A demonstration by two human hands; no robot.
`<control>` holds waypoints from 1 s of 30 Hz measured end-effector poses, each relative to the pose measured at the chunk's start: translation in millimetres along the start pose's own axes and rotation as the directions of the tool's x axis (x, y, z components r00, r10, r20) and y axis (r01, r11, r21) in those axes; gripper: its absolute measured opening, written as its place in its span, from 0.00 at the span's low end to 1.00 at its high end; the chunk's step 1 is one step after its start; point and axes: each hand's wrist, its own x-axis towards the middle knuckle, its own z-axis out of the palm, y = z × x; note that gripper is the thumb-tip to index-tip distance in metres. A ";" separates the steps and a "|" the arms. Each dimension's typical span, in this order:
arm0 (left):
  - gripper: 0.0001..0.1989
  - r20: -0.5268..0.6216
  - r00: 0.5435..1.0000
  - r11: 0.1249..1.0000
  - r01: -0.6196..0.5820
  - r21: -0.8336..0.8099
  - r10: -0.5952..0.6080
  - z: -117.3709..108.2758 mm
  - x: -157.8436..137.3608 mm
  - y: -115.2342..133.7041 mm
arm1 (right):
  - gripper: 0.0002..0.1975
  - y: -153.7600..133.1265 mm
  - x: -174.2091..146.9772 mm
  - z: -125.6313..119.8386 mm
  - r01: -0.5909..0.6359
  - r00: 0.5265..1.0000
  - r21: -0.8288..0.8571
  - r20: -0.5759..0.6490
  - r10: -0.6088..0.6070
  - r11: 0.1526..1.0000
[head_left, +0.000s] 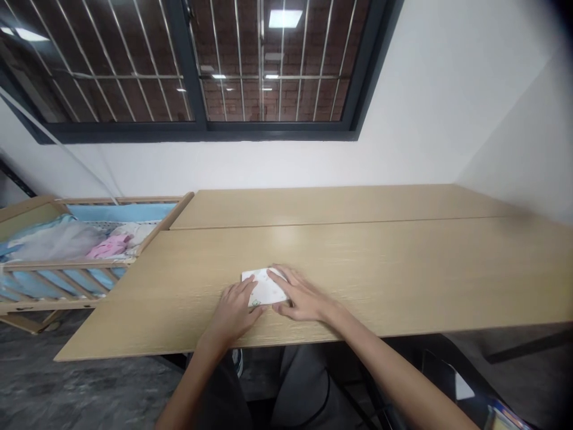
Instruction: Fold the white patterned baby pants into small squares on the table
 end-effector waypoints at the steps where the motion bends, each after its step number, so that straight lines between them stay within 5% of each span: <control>1: 0.25 0.012 1.000 1.000 0.002 0.000 -0.002 -1.9 0.8 0.6 | 0.42 1.0 1.1 -0.1 0.006 1.000 -0.010 -0.006 -0.006 1.000; 8: 0.14 -0.014 1.000 0.994 -0.024 0.109 0.026 0.6 5.5 8.1 | 0.32 3.0 10.1 1.3 0.110 0.992 -0.165 -0.045 -0.119 0.980; 13: 0.16 -0.039 0.999 0.991 0.030 0.132 -0.025 -2.0 13.5 15.7 | 0.29 3.7 9.2 -0.2 0.094 0.988 -0.108 -0.111 -0.105 0.990; 18: 0.18 -0.140 0.972 0.957 0.153 -0.246 -0.191 -33.2 25.7 15.7 | 0.18 3.3 26.8 -21.8 -0.018 0.957 0.247 -0.276 0.088 0.969; 21: 0.18 -0.167 0.941 0.835 0.167 -0.525 -0.294 -50.6 29.7 13.1 | 0.23 4.6 50.8 -48.3 -0.023 0.918 0.526 -0.326 0.226 0.850; 23: 0.19 -0.115 0.934 0.758 0.197 -0.621 -0.338 -51.3 29.1 11.8 | 0.29 10.7 68.1 -60.6 -0.042 0.932 0.634 -0.253 0.259 0.772; 26: 0.21 -0.016 0.915 0.780 0.335 -0.529 -0.403 -36.9 25.2 12.2 | 0.30 28.4 89.9 -56.4 -0.180 0.948 0.661 -0.080 0.307 0.729; 30: 0.16 0.058 0.871 0.863 0.491 -0.114 -0.488 -16.7 25.9 18.4 | 0.24 51.6 107.1 -19.6 -0.360 0.917 0.532 0.049 0.397 0.766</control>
